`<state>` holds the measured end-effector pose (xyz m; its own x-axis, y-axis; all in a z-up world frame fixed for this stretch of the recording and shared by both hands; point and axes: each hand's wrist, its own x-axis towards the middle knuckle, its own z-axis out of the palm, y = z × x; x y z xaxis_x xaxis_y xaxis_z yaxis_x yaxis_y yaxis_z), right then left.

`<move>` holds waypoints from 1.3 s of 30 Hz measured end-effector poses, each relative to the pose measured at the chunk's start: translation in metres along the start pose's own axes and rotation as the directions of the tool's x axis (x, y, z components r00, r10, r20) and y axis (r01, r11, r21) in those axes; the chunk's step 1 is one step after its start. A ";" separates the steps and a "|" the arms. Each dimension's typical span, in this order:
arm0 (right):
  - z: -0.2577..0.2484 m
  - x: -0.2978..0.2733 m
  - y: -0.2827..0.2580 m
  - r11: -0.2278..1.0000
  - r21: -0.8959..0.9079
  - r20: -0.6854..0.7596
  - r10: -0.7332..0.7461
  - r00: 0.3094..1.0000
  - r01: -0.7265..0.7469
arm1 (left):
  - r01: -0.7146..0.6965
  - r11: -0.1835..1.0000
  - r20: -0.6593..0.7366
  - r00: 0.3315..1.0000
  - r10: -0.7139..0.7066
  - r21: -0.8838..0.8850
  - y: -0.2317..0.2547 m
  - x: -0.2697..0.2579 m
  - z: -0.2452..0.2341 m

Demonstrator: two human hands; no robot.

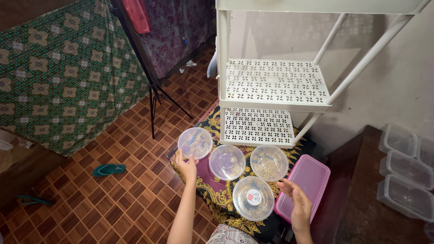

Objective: The person removes various plastic containers from a white shelving unit and places them on a wooden table. They then open several small containers, separating the lids from the bases, and arrange them on the table.

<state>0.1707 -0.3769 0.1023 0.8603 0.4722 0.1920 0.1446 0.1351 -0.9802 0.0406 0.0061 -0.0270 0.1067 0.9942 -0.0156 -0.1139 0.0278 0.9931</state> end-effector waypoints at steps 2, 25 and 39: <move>-0.001 0.001 0.002 1.000 -0.003 0.000 0.007 1.000 -0.007 | 0.015 0.998 0.012 1.000 -0.014 -0.062 -0.001 -0.002 0.001; -0.004 0.093 -0.156 0.811 0.323 -0.089 -0.487 0.869 0.488 | -0.642 0.739 0.210 0.709 0.673 -0.204 0.321 -0.114 0.068; 0.045 0.206 -0.402 0.759 0.096 0.036 -0.649 0.760 0.644 | -0.907 0.385 0.275 0.332 0.902 -0.170 0.526 -0.113 0.156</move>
<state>0.2675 -0.2947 0.5376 0.5421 0.3024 0.7840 0.6168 0.4905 -0.6156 0.1229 -0.1080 0.5154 0.2041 0.3264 0.9229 -0.3084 -0.8733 0.3771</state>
